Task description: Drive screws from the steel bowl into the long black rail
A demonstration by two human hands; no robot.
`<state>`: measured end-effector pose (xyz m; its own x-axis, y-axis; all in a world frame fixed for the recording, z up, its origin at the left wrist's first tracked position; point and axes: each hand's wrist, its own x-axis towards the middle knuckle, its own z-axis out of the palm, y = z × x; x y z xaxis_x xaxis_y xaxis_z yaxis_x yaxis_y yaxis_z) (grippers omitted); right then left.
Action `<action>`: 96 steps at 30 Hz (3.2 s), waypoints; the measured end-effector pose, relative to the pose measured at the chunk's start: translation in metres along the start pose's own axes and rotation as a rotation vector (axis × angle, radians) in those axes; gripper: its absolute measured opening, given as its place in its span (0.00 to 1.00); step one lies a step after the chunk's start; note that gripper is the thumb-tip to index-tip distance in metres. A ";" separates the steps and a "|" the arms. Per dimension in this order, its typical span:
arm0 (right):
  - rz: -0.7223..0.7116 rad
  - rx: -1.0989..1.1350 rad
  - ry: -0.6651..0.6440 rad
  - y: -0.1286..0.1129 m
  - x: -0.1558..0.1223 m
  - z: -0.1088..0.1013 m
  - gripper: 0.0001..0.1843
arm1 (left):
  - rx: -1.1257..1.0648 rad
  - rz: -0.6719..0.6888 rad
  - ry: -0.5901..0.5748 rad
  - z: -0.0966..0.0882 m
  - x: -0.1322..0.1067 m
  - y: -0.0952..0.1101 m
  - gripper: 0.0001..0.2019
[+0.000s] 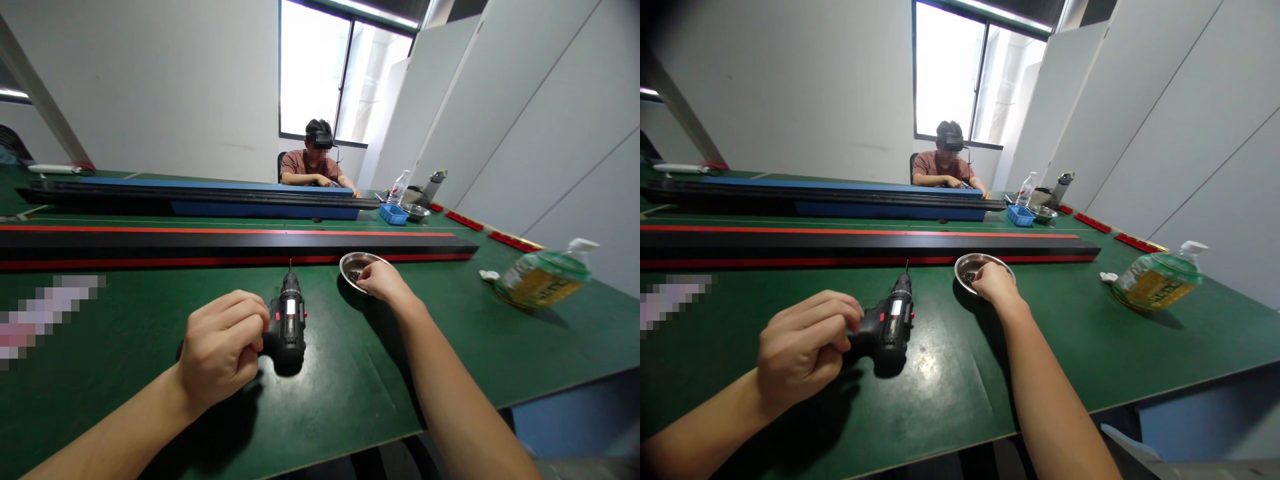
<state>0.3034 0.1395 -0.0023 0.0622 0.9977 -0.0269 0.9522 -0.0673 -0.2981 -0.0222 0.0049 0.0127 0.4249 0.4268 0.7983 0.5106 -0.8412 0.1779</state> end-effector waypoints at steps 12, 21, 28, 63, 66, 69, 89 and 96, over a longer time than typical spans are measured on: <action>0.019 -0.043 0.071 -0.002 -0.002 -0.001 0.10 | 0.331 -0.348 -0.374 0.011 0.008 0.005 0.15; 0.050 0.043 0.111 -0.004 0.001 -0.001 0.11 | 0.431 -0.415 -0.722 0.014 0.008 0.008 0.44; 0.036 0.313 0.110 -0.005 0.003 -0.001 0.10 | 0.443 -0.410 -0.801 0.014 0.008 0.008 0.47; -0.260 0.777 0.134 -0.113 0.045 0.094 0.09 | 0.314 -0.469 -0.849 0.009 0.005 0.013 0.53; -0.284 0.790 0.132 -0.113 0.045 0.094 0.09 | 0.315 -0.471 -0.852 0.009 0.005 0.012 0.53; -0.305 0.796 0.136 -0.113 0.045 0.094 0.09 | 0.311 -0.471 -0.855 0.008 0.005 0.012 0.53; -0.249 0.908 0.115 -0.113 0.049 0.099 0.16 | 0.381 -0.434 -0.871 0.014 0.009 0.011 0.54; -0.231 0.812 0.185 -0.113 0.047 0.097 0.15 | 0.436 -0.401 -0.846 0.017 0.007 0.002 0.54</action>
<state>0.1695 0.1933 -0.0621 0.0082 0.9674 0.2530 0.4427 0.2234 -0.8684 -0.0053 0.0121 0.0084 0.4644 0.8851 0.0305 0.8856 -0.4641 -0.0172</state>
